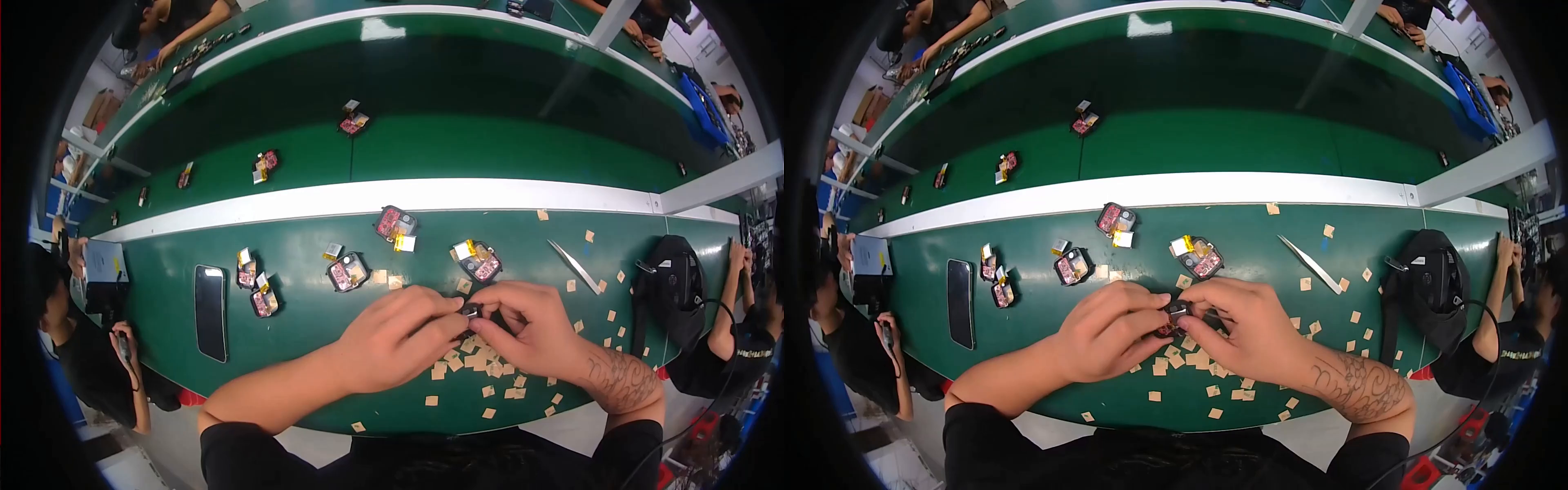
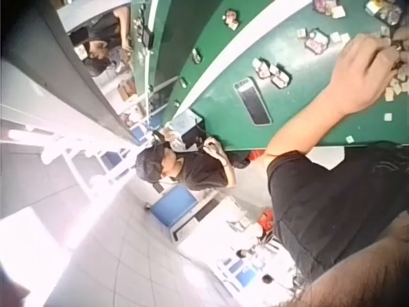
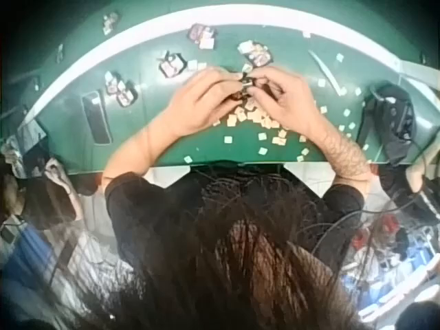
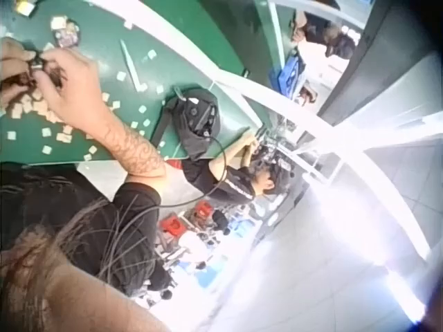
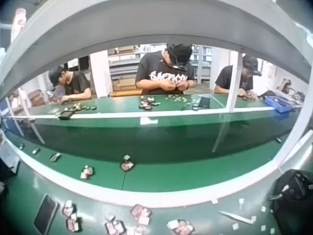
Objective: Assemble small electronic components by attaching small yellow tabs to electronic parts.
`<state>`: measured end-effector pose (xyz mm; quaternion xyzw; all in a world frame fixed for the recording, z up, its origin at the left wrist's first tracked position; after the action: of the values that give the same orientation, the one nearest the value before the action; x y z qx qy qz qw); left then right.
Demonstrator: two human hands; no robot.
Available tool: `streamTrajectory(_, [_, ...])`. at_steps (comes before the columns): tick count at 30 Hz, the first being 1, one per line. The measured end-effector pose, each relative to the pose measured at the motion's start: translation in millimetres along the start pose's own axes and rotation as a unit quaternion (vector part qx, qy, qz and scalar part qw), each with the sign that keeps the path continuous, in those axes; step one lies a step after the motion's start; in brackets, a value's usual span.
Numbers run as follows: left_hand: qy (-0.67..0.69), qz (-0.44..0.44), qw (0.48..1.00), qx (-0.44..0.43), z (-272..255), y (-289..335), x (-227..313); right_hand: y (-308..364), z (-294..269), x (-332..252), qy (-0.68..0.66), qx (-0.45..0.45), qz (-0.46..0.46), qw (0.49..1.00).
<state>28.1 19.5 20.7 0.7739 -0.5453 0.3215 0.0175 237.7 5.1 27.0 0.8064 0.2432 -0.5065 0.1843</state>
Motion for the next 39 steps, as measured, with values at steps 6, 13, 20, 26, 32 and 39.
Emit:
streamTrajectory(6, [0.271,-0.203,0.941,-0.018,7,-2,-6,1,2,2,-0.026,0.012,-0.008,1.0])
streamTrajectory(13, [0.361,-0.279,0.89,0.029,14,-2,-12,7,5,-9,0.204,0.06,-0.118,0.97])
streamTrajectory(20, [0.4,-0.287,0.869,0.051,15,-1,-12,3,16,-7,0.294,0.033,-0.115,0.948])
streamTrajectory(26, [0.413,-0.299,0.859,0.05,15,0,-13,6,10,-8,0.302,0.066,-0.118,0.944])
streamTrajectory(32, [0.404,-0.281,0.869,0.059,14,-1,-13,-1,1,-5,0.125,0.045,-0.029,0.991])
streamTrajectory(39, [0.39,-0.254,0.884,0.045,16,3,-9,-3,-1,-3,0.001,-0.001,-0.009,1.0])
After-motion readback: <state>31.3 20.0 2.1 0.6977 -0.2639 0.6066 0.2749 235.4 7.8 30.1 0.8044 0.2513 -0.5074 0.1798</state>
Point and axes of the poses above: each hand's wrist, its own y-axis away from the middle knuckle, its own z-axis out of the palm, x = y × z, the point moved 4 cm from there along -y, towards the middle knuckle, and after that the axes turned 15 degrees about -x, right-handed, at the moved point
